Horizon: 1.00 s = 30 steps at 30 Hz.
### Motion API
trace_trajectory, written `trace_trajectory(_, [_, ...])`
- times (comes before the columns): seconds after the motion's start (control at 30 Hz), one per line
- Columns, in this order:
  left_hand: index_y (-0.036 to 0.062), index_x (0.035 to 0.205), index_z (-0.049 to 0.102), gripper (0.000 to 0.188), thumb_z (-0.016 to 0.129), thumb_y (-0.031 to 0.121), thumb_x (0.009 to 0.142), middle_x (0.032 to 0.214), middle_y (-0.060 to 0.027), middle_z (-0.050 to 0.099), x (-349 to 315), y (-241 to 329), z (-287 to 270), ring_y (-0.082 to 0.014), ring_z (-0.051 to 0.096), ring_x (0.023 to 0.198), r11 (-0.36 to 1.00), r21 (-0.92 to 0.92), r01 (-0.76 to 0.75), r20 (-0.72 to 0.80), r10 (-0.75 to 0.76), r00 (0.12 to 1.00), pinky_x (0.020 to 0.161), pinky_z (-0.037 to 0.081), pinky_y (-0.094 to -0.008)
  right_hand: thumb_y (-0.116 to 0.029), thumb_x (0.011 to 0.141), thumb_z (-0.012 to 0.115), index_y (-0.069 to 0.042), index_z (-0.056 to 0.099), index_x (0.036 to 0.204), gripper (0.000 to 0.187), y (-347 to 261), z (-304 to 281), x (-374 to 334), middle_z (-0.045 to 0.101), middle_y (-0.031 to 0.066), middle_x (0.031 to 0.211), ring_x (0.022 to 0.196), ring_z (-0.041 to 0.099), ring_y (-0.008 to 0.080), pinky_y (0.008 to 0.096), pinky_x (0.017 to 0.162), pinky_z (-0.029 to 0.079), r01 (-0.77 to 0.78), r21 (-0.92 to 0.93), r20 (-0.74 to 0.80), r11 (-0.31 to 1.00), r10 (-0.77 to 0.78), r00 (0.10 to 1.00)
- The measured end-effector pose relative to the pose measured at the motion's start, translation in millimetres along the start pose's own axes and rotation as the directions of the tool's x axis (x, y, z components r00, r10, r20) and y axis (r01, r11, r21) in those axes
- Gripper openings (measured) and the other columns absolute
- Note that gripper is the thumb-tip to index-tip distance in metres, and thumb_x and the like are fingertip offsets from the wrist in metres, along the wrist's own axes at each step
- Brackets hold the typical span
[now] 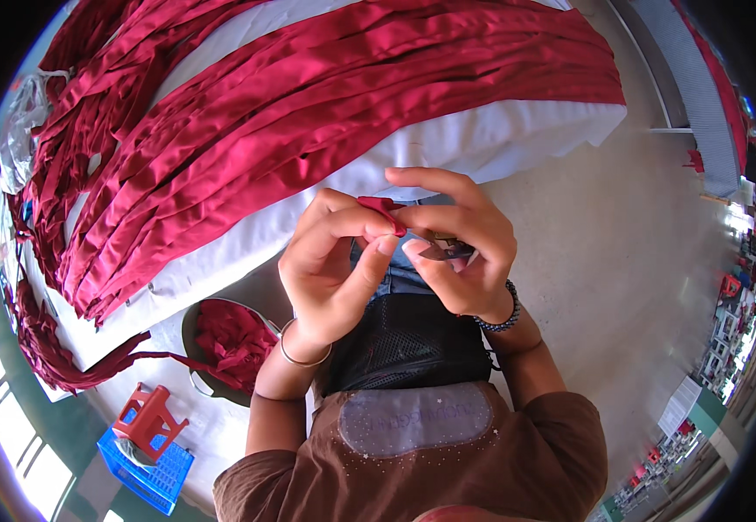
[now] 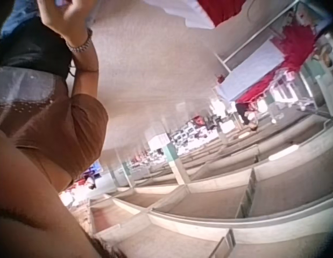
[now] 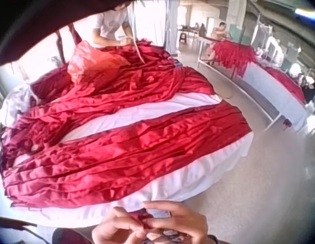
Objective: Trimming excess threads and organizing long strips of red fabric on a workbench using nippers.
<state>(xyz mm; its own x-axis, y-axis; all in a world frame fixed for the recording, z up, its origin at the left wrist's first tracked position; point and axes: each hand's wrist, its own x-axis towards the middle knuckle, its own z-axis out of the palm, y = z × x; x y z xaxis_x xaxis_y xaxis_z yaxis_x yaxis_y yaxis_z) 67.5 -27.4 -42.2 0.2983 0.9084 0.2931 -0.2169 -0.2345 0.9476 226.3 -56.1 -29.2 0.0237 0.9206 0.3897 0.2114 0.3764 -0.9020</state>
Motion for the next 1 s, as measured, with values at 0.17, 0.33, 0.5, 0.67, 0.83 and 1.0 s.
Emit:
trace_trajectory(0.17, [-0.0031, 0.091, 0.060, 0.012, 0.061, -0.007, 0.079, 0.088, -0.0087, 0.053, 0, 3, -2, -0.0153, 0.050, 0.078, 0.969, 0.236, -0.072, 0.040, 0.064, 0.997, 0.071, 0.042, -0.0249, 0.001, 0.075, 0.070, 0.001, 0.066, 0.089, 0.015, 6, -1, -1, 0.063, 0.0146, 0.111, 0.081, 0.066, 0.0179, 0.0270, 0.068, 0.052, 0.033, -0.009, -0.008, 0.999, -0.034, 0.999])
trace_trajectory(0.33, [-0.0039, 0.097, 0.054, 0.018, 0.063, 0.001, 0.082, 0.095, -0.0088, 0.047, 1, -6, -5, -0.0157, 0.048, 0.082, 0.999, 0.036, -0.039, -0.141, 0.044, 0.989, 0.078, 0.041, -0.0256, 0.002, 0.077, 0.068, 0.002, 0.066, 0.089, 0.012, 4, 0, -2, 0.066, 0.0156, 0.105, 0.081, 0.066, 0.0175, 0.0257, 0.068, 0.053, 0.039, 0.009, -0.049, 0.999, -0.039, 0.998])
trace_trajectory(0.5, [-0.0013, 0.094, 0.059, 0.013, 0.065, 0.005, 0.084, 0.106, -0.0137, 0.052, 6, -10, -12, -0.0191, 0.053, 0.093, 0.992, 0.059, -0.112, 0.007, 0.112, 0.994, 0.081, 0.045, -0.0288, 0.002, 0.077, 0.069, 0.002, 0.066, 0.087, 0.010, 2, 3, -3, 0.066, 0.0158, 0.106, 0.083, 0.067, 0.0179, 0.0256, 0.069, 0.053, -0.027, 0.062, -0.034, 0.998, 0.029, 0.999])
trace_trajectory(0.67, [-0.0008, 0.091, 0.058, 0.006, 0.060, 0.003, 0.086, 0.097, -0.0128, 0.051, 20, 1, -16, -0.0173, 0.053, 0.083, 0.996, 0.024, -0.084, 0.026, 0.083, 0.996, 0.073, 0.045, -0.0274, 0.002, 0.072, 0.071, 0.004, 0.065, 0.085, 0.014, 3, -1, -5, 0.066, 0.0151, 0.102, 0.080, 0.067, 0.0194, 0.0274, 0.067, 0.055, 0.080, -0.017, 0.071, 0.997, -0.079, 0.994])
trace_trajectory(0.83, [-0.0008, 0.101, 0.048, 0.013, 0.049, -0.005, 0.089, 0.101, -0.0146, 0.049, 29, -8, 7, -0.0173, 0.050, 0.083, 0.983, 0.060, -0.174, 0.040, 0.172, 0.984, 0.072, 0.043, -0.0257, -0.002, 0.073, 0.073, 0.000, 0.066, 0.082, 0.012, -7, -8, 3, 0.063, 0.0174, 0.109, 0.069, 0.064, 0.0158, 0.0229, 0.056, 0.048, 0.052, -0.045, 0.000, 0.998, -0.052, 0.999])
trace_trajectory(1.0, [-0.0041, 0.114, 0.045, 0.060, 0.064, 0.044, 0.083, 0.094, -0.0119, 0.056, 14, -26, -5, -0.0182, 0.058, 0.082, 0.950, -0.126, 0.285, 0.467, -0.197, 0.862, 0.075, 0.046, -0.0279, -0.001, 0.081, 0.064, 0.000, 0.066, 0.077, 0.004, -19, -28, 15, 0.067, 0.0104, 0.099, 0.045, 0.037, -0.0018, 0.0156, 0.041, 0.026, -0.144, 0.396, -0.411, 0.907, 0.315, 0.856])
